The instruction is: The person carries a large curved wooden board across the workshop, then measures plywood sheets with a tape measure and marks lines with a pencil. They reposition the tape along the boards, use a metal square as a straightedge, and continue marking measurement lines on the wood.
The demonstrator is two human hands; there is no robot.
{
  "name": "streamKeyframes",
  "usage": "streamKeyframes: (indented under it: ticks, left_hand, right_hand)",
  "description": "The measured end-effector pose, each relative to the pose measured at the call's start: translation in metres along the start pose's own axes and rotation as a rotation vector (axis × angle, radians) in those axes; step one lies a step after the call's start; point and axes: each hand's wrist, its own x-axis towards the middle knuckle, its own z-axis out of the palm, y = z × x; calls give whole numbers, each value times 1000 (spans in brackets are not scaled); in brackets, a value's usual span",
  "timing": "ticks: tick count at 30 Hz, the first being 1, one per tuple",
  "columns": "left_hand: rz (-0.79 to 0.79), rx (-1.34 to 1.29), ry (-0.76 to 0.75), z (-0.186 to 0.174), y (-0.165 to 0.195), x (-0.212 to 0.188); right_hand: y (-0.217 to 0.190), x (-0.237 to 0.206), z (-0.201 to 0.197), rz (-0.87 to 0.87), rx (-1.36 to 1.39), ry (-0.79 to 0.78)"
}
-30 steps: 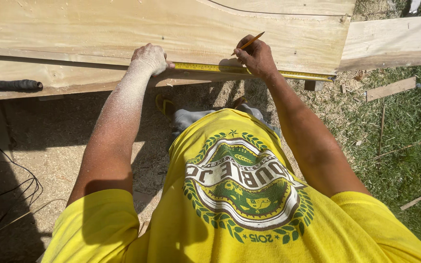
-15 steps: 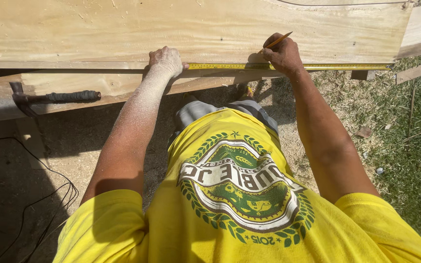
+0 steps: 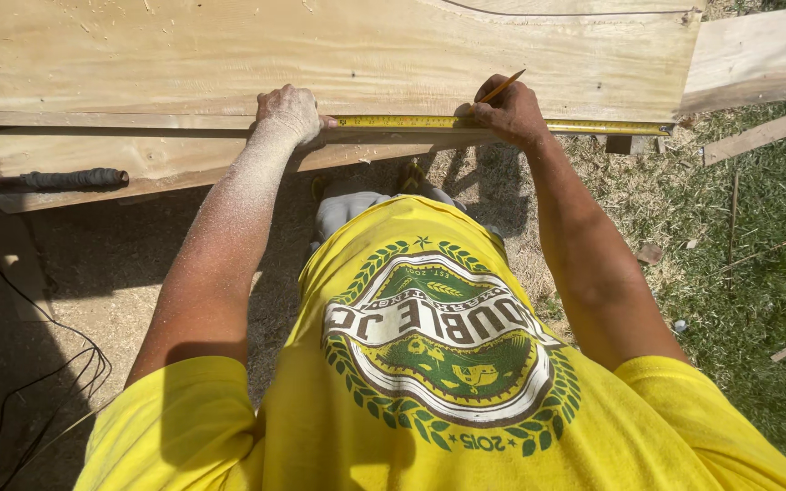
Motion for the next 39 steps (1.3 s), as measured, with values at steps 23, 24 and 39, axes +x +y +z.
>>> streamKeyframes:
  ticks: [23, 24, 39]
  left_hand:
    - [-38, 50, 16, 11, 57, 6]
    - [-49, 68, -6, 10, 57, 7]
    - [-62, 29, 10, 10, 59, 6]
  right_hand:
    - [22, 9, -1, -65, -67, -87]
    - [22, 10, 0, -62, -83, -90]
    - [18, 7, 2, -41, -50, -69]
